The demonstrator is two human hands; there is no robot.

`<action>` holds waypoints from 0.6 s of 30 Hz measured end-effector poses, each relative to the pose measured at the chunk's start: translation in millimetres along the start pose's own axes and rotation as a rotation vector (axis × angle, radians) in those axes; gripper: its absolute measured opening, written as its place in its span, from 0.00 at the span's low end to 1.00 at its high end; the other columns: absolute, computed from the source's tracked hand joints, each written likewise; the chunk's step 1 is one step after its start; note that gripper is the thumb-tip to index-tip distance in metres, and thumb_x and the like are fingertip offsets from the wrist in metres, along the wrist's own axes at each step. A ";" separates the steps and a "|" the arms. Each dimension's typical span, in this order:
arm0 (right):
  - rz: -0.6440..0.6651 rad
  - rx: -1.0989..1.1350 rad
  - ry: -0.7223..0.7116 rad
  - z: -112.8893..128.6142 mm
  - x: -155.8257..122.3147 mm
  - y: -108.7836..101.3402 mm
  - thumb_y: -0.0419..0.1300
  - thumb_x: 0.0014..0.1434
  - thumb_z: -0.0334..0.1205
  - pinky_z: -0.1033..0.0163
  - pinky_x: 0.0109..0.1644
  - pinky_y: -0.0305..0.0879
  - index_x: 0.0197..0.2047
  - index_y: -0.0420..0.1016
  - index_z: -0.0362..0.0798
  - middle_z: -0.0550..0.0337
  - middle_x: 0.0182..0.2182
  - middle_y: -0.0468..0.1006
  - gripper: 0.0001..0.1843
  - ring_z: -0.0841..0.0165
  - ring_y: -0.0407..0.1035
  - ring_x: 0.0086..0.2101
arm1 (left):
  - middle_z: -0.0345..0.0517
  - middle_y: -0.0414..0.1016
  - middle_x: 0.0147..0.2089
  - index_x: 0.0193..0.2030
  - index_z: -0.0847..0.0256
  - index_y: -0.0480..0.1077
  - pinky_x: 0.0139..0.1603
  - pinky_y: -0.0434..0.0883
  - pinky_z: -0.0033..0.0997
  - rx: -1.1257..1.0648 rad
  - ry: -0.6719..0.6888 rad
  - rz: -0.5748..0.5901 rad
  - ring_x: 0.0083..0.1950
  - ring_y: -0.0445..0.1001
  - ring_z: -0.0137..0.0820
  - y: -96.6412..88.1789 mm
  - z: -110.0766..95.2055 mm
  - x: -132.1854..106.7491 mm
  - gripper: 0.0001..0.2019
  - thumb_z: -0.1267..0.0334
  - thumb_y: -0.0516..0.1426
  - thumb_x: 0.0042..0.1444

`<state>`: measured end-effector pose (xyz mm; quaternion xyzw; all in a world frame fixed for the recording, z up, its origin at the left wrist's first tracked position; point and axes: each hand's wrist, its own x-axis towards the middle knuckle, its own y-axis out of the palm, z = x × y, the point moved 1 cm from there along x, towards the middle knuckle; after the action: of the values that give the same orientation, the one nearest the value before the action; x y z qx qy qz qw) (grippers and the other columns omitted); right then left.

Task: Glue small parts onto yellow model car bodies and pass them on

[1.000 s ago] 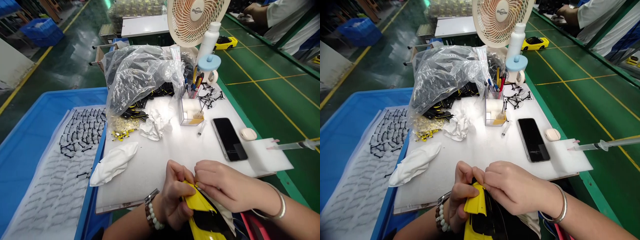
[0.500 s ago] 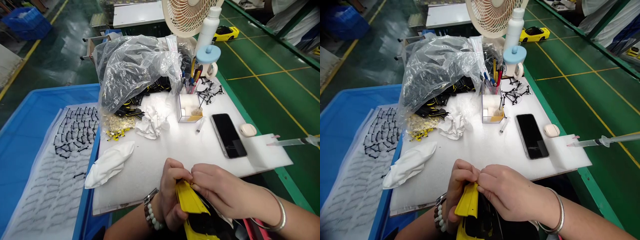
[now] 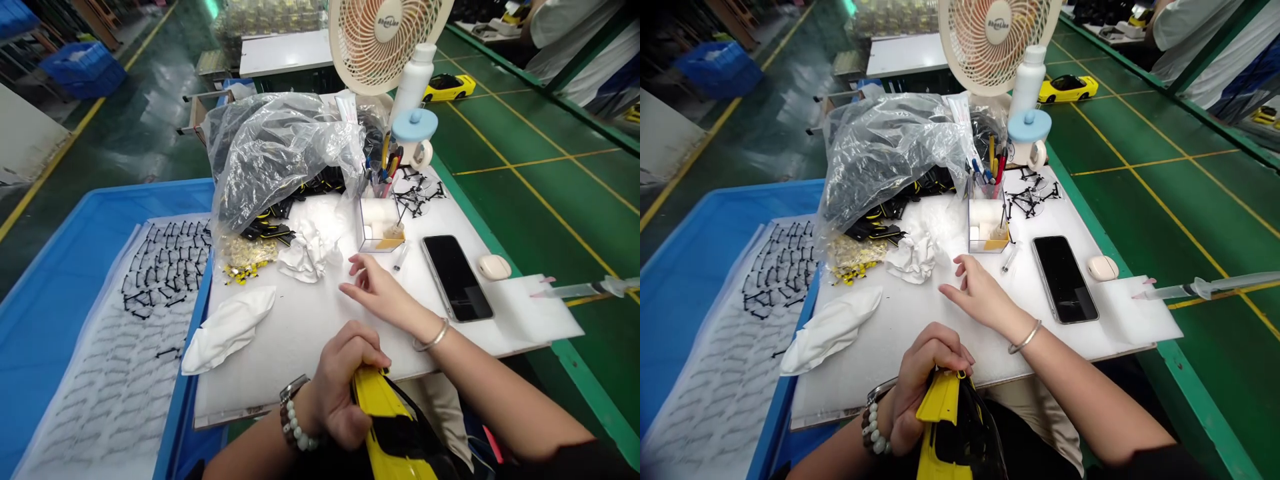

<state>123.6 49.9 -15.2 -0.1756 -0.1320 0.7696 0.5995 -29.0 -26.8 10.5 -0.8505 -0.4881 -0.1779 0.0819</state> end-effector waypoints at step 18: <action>-0.495 0.566 -0.169 28.1 -55.8 -35.6 0.60 0.62 0.52 0.66 0.27 0.62 0.35 0.61 0.52 0.67 0.23 0.71 0.15 0.71 0.66 0.23 | 0.43 0.67 0.32 0.31 0.63 0.66 0.27 0.64 0.27 -0.459 -0.455 -0.313 0.27 0.70 0.28 17.4 13.8 9.4 0.29 0.36 0.46 0.60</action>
<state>155.1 4.8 31.2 0.0980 -0.0018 0.6194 0.7789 -6.6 -23.9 2.0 -0.7794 -0.5656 -0.0993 -0.2505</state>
